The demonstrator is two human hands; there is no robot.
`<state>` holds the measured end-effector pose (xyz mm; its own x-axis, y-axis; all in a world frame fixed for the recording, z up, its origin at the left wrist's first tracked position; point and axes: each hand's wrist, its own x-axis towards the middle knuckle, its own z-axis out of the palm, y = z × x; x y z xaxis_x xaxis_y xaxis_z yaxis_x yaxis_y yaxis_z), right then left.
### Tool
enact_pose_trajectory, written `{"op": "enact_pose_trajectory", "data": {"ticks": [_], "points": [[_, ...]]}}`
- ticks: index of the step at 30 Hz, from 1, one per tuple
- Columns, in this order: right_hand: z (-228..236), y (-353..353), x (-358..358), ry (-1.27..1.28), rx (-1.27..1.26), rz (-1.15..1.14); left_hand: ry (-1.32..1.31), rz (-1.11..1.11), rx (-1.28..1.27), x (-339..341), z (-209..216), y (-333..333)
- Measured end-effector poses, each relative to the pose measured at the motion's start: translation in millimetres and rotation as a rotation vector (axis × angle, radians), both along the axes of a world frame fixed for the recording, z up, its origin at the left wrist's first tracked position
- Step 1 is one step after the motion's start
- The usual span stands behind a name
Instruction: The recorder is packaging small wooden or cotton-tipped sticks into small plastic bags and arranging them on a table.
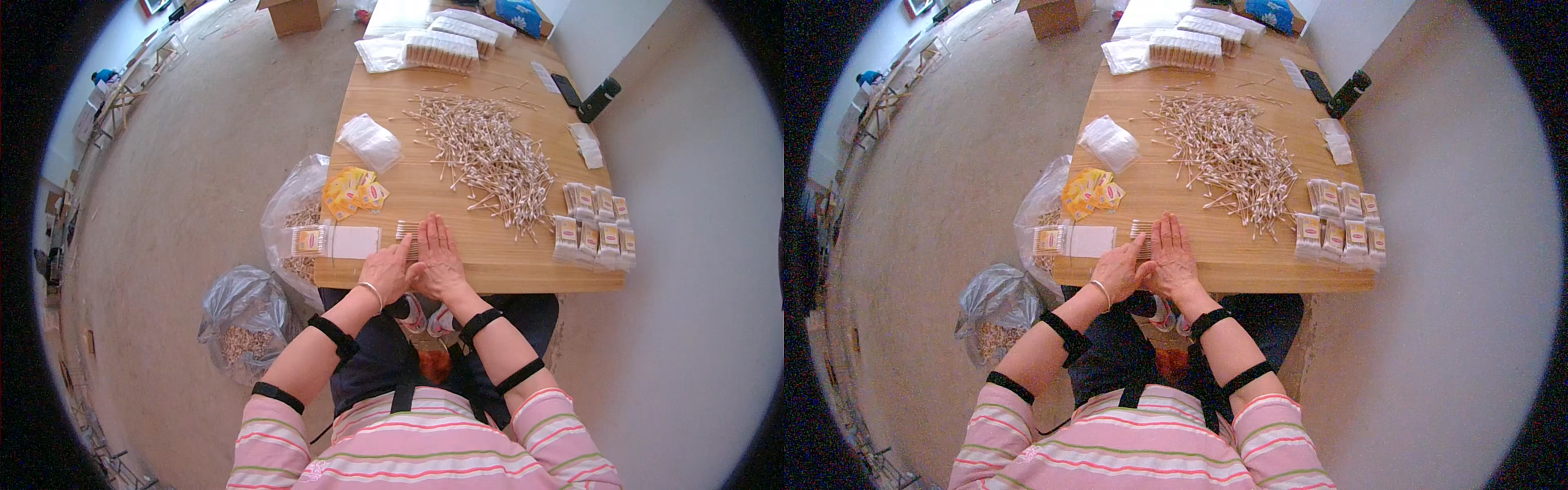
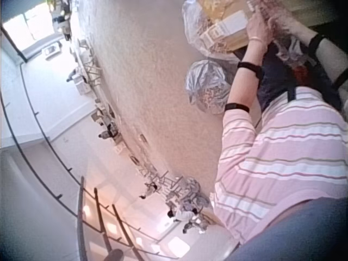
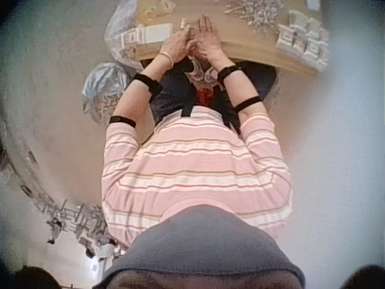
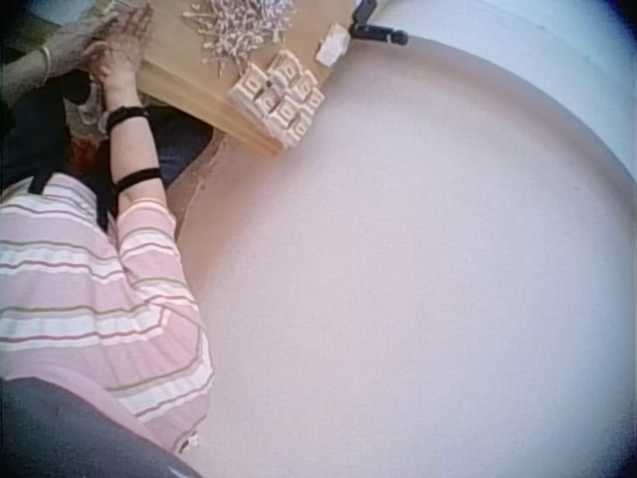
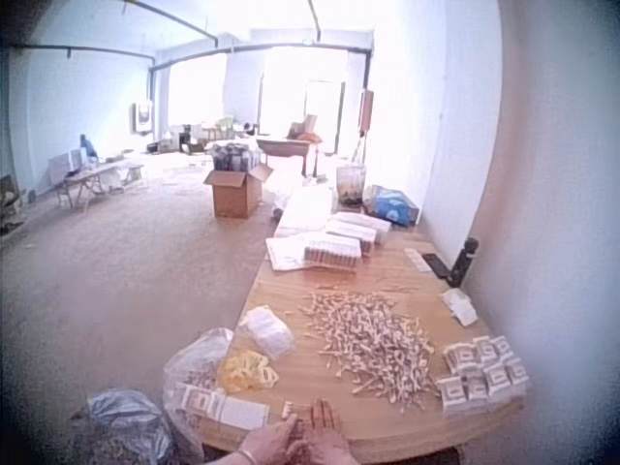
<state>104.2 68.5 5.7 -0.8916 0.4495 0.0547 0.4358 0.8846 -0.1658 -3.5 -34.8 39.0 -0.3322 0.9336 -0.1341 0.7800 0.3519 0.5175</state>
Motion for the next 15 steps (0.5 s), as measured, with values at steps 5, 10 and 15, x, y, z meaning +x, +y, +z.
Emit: {"op": "enact_pose_trajectory", "data": {"ticks": [5, 10, 15], "points": [[3.0, -0.9, -0.2, 0.0, 0.003, 0.0, -0.007, -0.01, 0.037, -1.6, -3.7, -0.6], [-0.7, 0.7, 1.2, -0.003, 0.047, 0.008, -0.087, 0.047, -0.072, -2.9, 6.2, 5.3], [-2.8, 1.3, 0.7, 0.002, 0.061, 0.007, -0.072, 0.04, -0.062, -4.1, 3.7, 6.7]]}}
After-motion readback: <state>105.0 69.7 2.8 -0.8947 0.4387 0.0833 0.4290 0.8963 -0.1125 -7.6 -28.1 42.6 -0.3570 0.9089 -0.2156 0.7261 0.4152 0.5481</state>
